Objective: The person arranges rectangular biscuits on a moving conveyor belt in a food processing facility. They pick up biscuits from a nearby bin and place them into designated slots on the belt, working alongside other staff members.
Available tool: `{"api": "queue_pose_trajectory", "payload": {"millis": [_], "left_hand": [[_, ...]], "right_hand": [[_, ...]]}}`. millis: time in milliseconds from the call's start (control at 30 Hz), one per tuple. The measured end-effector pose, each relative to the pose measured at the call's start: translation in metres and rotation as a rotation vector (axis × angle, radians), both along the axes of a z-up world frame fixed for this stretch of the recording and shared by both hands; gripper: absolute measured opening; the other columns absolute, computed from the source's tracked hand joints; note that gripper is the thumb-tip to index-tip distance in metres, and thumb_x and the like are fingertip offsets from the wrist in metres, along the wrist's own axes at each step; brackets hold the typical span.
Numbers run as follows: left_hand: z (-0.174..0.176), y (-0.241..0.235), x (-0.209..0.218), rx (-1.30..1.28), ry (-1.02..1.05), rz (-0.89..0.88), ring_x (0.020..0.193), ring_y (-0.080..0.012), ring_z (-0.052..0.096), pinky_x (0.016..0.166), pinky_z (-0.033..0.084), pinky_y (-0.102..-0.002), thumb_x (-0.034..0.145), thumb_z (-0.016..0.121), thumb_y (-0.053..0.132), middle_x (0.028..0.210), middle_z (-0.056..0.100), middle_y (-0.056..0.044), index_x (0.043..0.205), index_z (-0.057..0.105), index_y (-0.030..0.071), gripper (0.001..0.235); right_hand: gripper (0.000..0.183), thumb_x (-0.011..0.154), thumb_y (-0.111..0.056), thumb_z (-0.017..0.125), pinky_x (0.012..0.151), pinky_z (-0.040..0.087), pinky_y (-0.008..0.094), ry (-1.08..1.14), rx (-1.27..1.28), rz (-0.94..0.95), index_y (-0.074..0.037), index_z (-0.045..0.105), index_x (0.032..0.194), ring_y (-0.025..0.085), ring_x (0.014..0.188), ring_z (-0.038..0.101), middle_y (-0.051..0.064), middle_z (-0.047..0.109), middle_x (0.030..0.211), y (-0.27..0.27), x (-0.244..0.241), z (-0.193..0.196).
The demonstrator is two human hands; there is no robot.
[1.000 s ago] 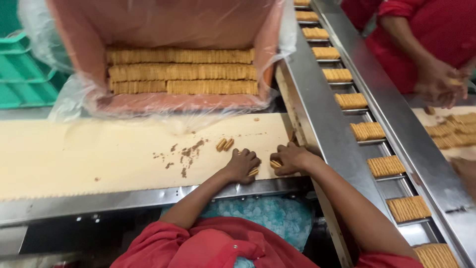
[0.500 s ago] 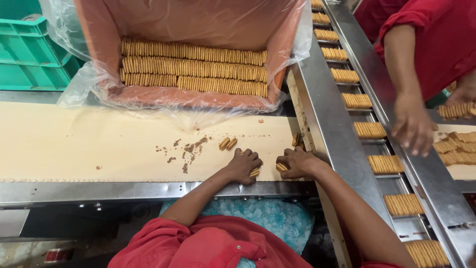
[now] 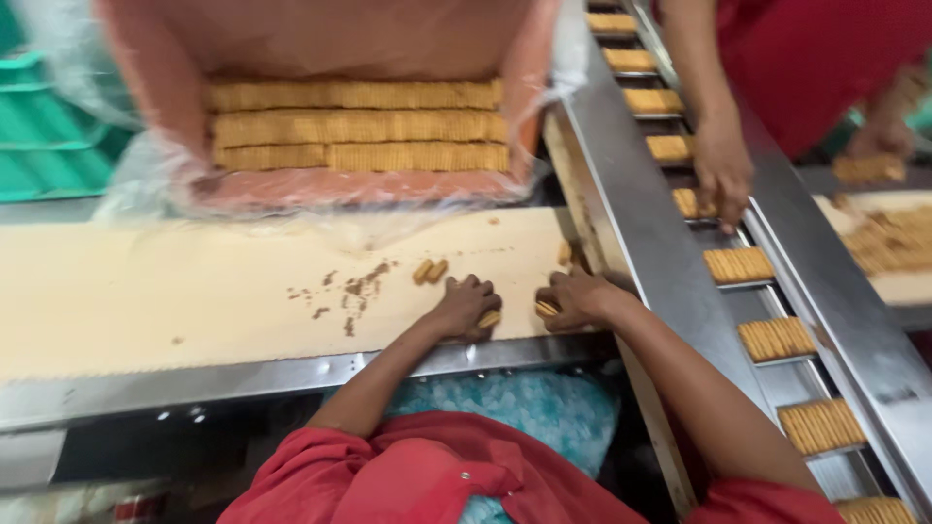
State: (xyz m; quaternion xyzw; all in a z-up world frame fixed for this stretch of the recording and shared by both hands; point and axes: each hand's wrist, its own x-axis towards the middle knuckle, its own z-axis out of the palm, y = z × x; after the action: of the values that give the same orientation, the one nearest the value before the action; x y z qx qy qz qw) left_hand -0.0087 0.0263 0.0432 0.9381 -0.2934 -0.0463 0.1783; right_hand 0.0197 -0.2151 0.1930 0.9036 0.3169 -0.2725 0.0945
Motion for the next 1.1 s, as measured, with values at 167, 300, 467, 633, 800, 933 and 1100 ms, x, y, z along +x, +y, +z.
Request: {"api": "queue_pose_trajectory", "payload": {"millis": [167,300,467,633,800,933,1100], "left_hand": [[-0.003,0.027,0.013,-0.142,-0.054,0.103,0.114,-0.0310,0.052,0.083,0.038,-0.059,0.069,0.077,0.040,0.115,0.060,-0.004,0.113,0.068,0.022,0.049],[-0.002,0.039,0.013,-0.109,-0.078,0.227,0.116,-0.0311,0.050,0.087,0.036,-0.061,0.068,0.080,0.040,0.114,0.059,-0.003,0.110,0.068,0.022,0.048],[0.011,0.020,0.009,-0.216,-0.140,0.225,0.116,-0.0322,0.050,0.086,0.037,-0.058,0.069,0.078,0.039,0.116,0.056,-0.007,0.111,0.067,0.020,0.047],[0.008,-0.009,0.004,-0.191,-0.216,0.177,0.113,-0.0325,0.050,0.085,0.036,-0.057,0.073,0.076,0.038,0.114,0.057,-0.008,0.109,0.067,0.018,0.043],[-0.007,-0.014,-0.001,-0.113,-0.284,0.197,0.109,-0.0304,0.051,0.082,0.035,-0.056,0.082,0.072,0.042,0.112,0.058,-0.007,0.107,0.066,0.016,0.036],[-0.010,-0.008,-0.001,-0.112,-0.294,0.195,0.109,-0.0304,0.051,0.082,0.035,-0.056,0.085,0.070,0.043,0.111,0.058,-0.007,0.107,0.066,0.016,0.035],[-0.008,-0.006,-0.004,-0.151,-0.284,0.217,0.112,-0.0298,0.051,0.085,0.035,-0.057,0.087,0.070,0.042,0.111,0.058,-0.007,0.108,0.067,0.017,0.033]], "right_hand": [[0.062,0.077,-0.051,0.066,0.104,0.048,0.050,0.006,-0.017,0.006,-0.030,0.062,0.135,0.037,0.126,0.051,0.010,0.058,0.131,0.005,0.000,0.007],[0.062,0.076,-0.050,0.066,0.106,0.049,0.048,0.029,-0.011,-0.025,-0.031,0.062,0.135,0.035,0.125,0.053,0.008,0.057,0.132,0.001,-0.002,0.005],[0.066,0.076,-0.051,0.067,0.108,0.047,0.047,0.028,-0.046,-0.016,-0.031,0.059,0.138,0.033,0.128,0.050,0.005,0.057,0.134,0.004,-0.002,0.008],[0.069,0.077,-0.052,0.067,0.109,0.046,0.048,0.026,-0.031,-0.005,-0.031,0.056,0.141,0.035,0.130,0.047,0.006,0.054,0.138,0.003,0.001,0.004],[0.067,0.078,-0.053,0.066,0.109,0.045,0.051,0.012,-0.049,0.015,-0.031,0.058,0.140,0.034,0.135,0.043,0.005,0.053,0.141,0.001,0.001,0.001],[0.068,0.079,-0.053,0.065,0.109,0.047,0.049,0.040,-0.059,-0.008,-0.031,0.056,0.143,0.035,0.131,0.048,0.007,0.055,0.138,0.004,0.001,0.003],[0.066,0.077,-0.051,0.065,0.108,0.046,0.051,0.029,-0.055,-0.027,-0.031,0.058,0.140,0.033,0.135,0.046,0.006,0.054,0.139,0.004,-0.003,0.005]]}}
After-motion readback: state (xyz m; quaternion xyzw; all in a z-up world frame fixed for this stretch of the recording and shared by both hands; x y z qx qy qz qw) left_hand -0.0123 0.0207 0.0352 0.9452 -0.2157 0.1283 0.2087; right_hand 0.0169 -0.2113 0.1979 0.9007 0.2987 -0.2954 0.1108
